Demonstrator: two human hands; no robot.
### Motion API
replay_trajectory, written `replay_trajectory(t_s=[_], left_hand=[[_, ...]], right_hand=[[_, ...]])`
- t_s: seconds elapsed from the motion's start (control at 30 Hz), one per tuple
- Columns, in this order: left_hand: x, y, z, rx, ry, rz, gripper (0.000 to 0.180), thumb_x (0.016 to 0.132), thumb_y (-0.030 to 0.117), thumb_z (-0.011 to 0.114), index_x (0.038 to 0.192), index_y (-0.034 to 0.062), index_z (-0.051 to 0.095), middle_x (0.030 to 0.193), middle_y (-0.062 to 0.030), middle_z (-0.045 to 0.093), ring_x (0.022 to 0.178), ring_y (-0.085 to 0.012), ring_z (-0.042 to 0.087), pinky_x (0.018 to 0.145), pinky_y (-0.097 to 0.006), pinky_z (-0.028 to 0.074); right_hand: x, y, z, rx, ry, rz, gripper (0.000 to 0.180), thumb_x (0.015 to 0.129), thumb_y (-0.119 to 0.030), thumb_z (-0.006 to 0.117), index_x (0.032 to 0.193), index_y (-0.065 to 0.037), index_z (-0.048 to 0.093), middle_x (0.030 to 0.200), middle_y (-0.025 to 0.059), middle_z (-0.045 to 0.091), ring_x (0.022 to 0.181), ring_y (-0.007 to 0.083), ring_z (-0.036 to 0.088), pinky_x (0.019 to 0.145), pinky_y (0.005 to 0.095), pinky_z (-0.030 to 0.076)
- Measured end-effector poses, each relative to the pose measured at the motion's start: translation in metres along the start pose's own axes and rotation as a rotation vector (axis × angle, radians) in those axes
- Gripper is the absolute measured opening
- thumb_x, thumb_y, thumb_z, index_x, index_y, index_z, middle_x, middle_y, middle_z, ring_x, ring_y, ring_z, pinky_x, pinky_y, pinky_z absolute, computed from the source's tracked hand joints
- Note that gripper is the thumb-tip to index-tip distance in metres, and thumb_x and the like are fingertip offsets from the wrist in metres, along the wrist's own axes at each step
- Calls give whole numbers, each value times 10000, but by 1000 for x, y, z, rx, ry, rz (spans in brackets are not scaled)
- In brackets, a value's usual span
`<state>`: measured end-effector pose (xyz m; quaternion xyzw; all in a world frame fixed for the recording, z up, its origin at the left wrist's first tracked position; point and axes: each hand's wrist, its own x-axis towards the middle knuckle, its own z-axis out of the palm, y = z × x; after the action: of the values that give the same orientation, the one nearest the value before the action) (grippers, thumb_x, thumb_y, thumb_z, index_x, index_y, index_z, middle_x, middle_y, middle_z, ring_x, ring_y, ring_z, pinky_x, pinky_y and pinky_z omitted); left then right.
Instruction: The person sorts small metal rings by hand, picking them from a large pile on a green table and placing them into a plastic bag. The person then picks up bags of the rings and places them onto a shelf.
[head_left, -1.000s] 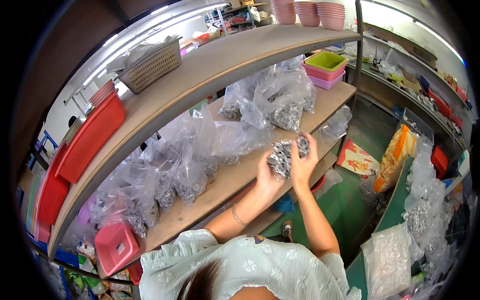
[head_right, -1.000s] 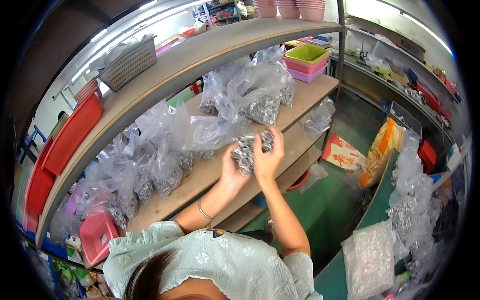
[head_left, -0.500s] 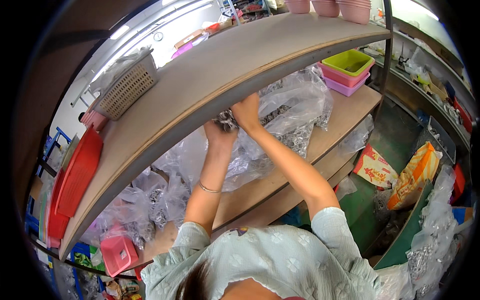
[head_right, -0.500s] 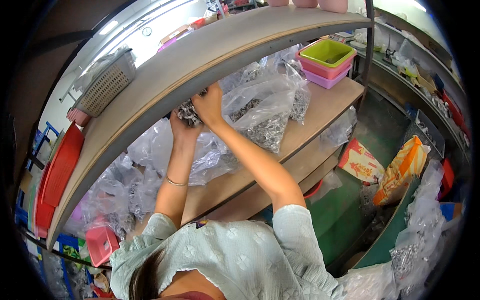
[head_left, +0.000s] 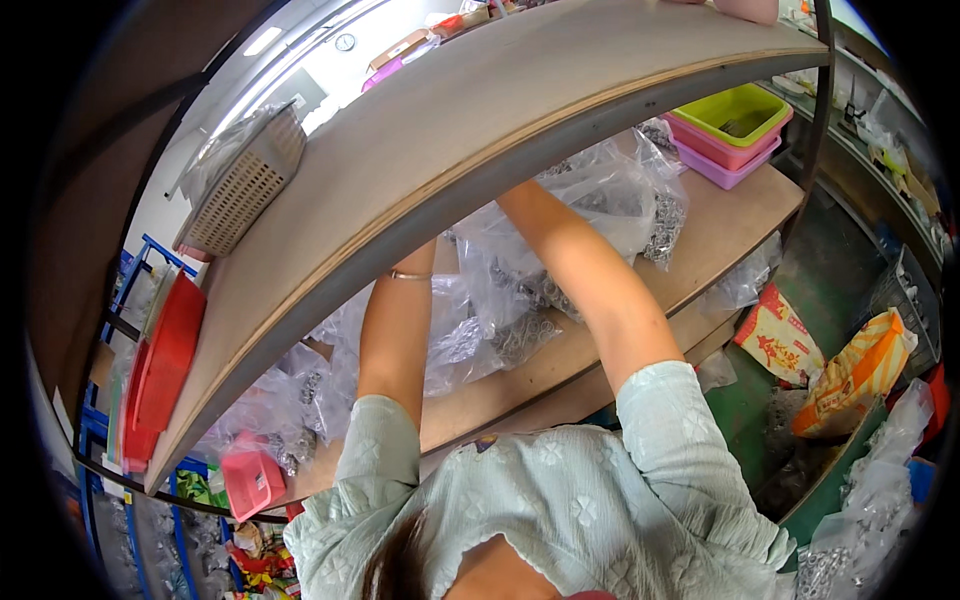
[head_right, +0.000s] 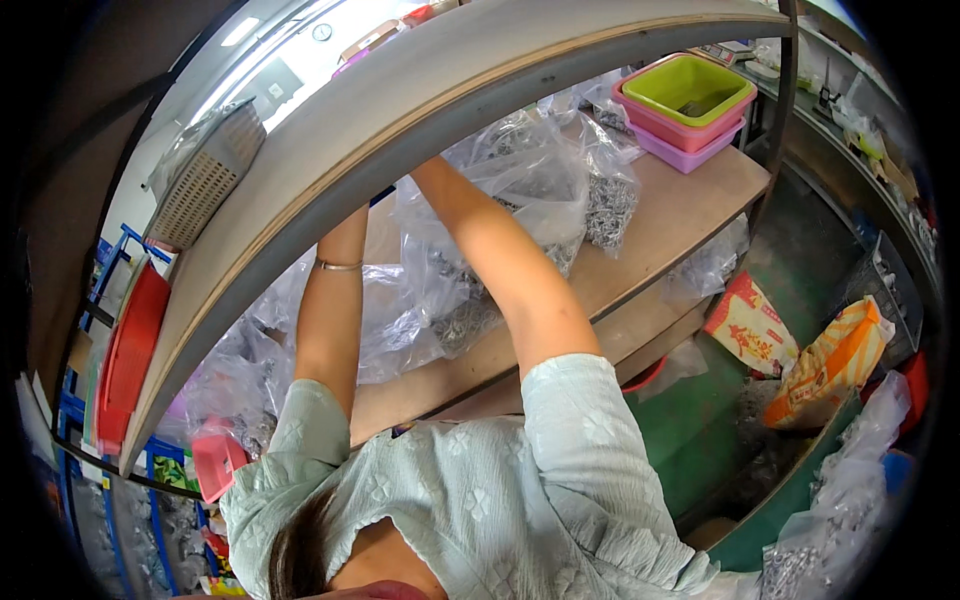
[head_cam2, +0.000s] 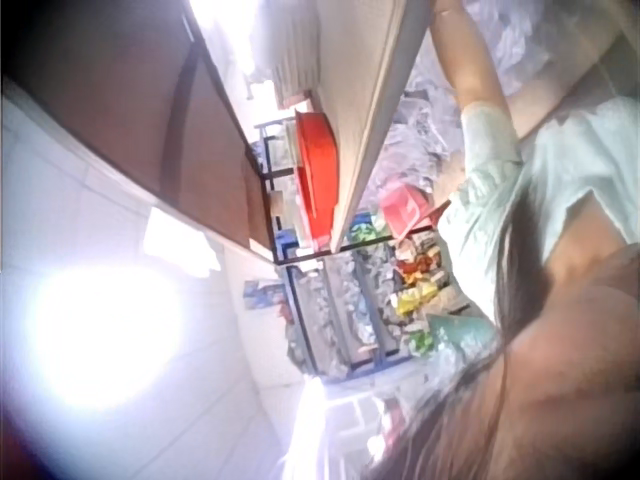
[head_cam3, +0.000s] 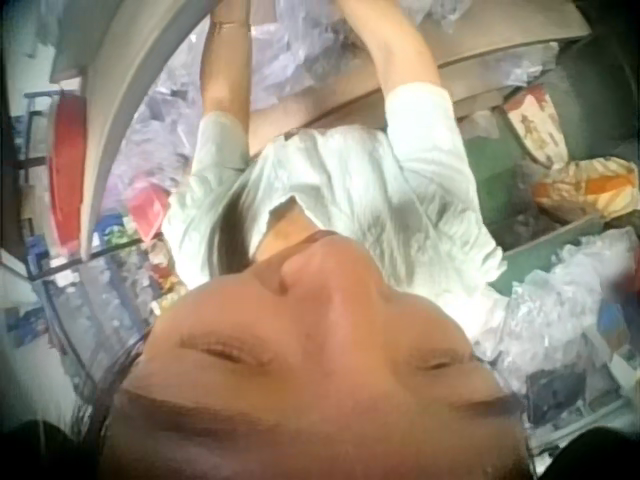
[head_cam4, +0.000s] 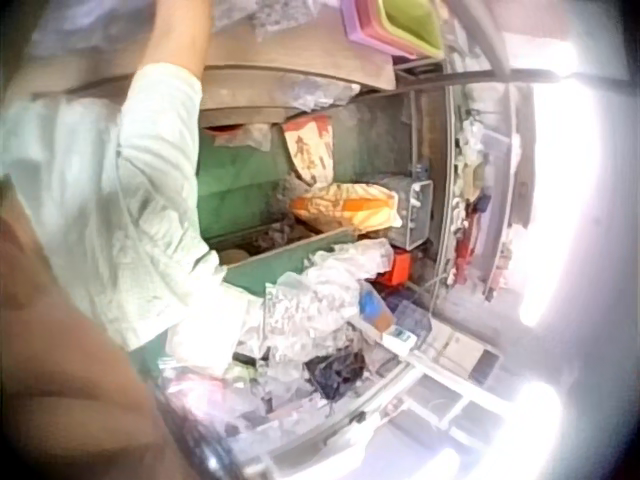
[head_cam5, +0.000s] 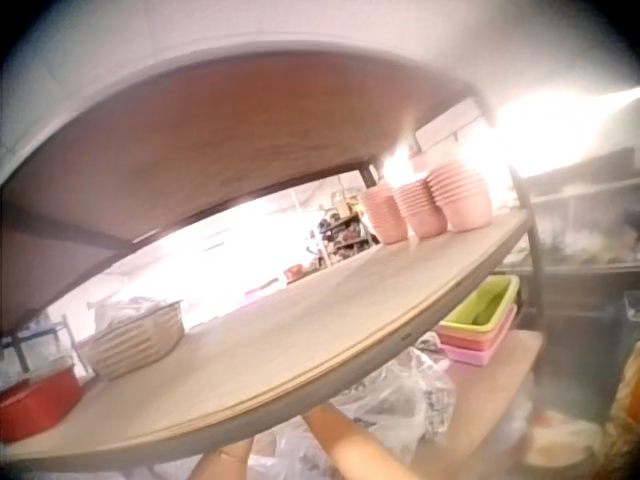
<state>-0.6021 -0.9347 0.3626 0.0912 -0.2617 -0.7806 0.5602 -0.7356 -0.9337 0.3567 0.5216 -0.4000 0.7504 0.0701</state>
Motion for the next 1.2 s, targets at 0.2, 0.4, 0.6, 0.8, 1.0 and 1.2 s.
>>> replay_trajectory(t_s=[0.2,0.4,0.6,0.8,1.0,1.2], left_hand=[[11,-20,0,79,56,38,338,852,229,536,1137,47,525,1017,-76,615,912,-214,584,807,-364,487],[27,-44,-3,133,98,47,339,848,216,536,1140,46,518,1006,-78,613,893,-211,584,788,-359,489],[34,-51,1,180,121,74,340,843,204,536,1143,45,511,995,-79,610,874,-207,583,769,-353,491],[36,-49,1,214,142,112,342,839,192,537,1146,44,504,984,-81,608,856,-204,582,750,-347,493],[40,-52,2,287,184,143,345,835,180,537,1149,43,497,973,-82,606,837,-200,582,731,-341,495],[51,-56,8,432,243,171,348,831,168,538,1152,42,490,962,-83,603,819,-197,581,712,-336,497]], right_hand=[[21,22,-13,-87,-83,26,269,759,-150,618,979,3,596,1015,187,605,969,335,555,855,400,408],[26,52,-43,-260,-213,75,279,772,-160,608,999,1,590,1030,190,598,985,340,545,866,406,400],[30,66,-65,-351,-296,77,289,784,-171,599,1018,-2,585,1045,192,592,1002,345,535,877,412,393],[31,72,-78,-395,-357,65,299,797,-182,589,1038,-5,579,1060,194,586,1019,351,526,888,418,385],[34,73,-89,-417,-414,44,309,810,-192,579,1058,-7,573,1074,197,580,1036,356,516,899,424,378],[30,72,-97,-425,-451,28,319,823,-203,569,1078,-10,568,1089,199,574,1052,361,506,910,430,371]])
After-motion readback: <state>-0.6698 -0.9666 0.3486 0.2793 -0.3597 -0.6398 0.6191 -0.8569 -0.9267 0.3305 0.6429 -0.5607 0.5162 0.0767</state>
